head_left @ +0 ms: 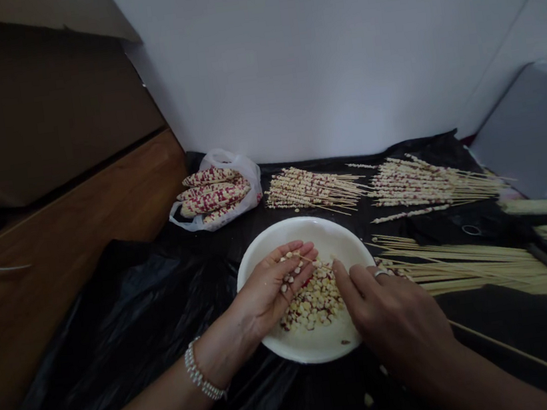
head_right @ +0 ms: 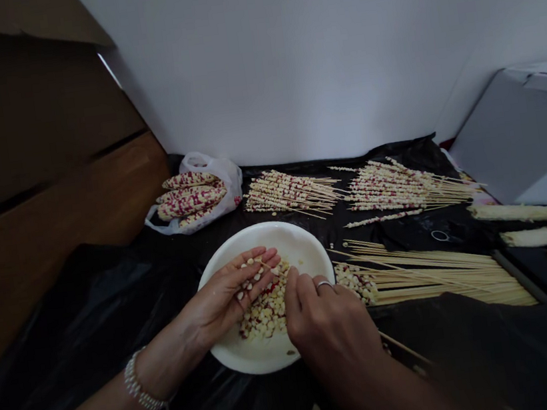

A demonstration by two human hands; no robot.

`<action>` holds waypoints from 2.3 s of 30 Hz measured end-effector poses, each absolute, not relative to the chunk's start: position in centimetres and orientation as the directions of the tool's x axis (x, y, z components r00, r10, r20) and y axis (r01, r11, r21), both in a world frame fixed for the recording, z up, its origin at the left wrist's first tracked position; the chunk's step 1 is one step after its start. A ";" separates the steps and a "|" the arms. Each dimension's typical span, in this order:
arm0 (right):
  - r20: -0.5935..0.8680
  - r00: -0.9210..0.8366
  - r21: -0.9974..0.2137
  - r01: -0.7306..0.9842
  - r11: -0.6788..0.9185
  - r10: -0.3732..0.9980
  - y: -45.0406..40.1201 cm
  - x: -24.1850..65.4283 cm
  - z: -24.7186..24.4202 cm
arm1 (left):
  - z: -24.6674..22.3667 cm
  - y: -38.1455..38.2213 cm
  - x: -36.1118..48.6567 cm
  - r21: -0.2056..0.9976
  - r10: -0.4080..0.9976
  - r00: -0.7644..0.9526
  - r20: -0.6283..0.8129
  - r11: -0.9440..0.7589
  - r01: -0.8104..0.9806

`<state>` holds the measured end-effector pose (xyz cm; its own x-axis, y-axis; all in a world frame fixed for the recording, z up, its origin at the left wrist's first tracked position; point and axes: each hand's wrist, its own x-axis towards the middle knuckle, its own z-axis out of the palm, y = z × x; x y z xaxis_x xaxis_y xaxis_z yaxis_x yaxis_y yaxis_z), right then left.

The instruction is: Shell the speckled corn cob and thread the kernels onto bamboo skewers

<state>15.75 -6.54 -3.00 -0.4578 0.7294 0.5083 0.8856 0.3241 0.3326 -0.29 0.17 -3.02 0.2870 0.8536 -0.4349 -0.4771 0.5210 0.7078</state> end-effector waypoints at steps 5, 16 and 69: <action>0.500 -0.436 0.314 0.896 0.313 0.748 -6.2 16.1 -2.9 | -2.6 0.8 -0.8 0.582 0.797 0.330 -0.506 0.598 -0.551; 0.487 -0.419 0.277 0.906 0.320 0.766 -6.1 16.4 -2.7 | -3.3 1.2 -1.3 0.559 0.792 0.358 -0.494 0.605 -0.568; 0.534 -0.422 0.243 0.906 0.345 0.732 -5.8 16.7 -3.2 | -2.8 0.8 -1.3 0.533 0.749 0.414 -0.517 0.660 -0.530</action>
<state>16.71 -5.82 -3.17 -0.4224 0.7324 0.5341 0.9064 0.3452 0.2435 -1.34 0.82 -2.78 0.4136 0.7491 -0.5174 -0.5295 0.6602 0.5326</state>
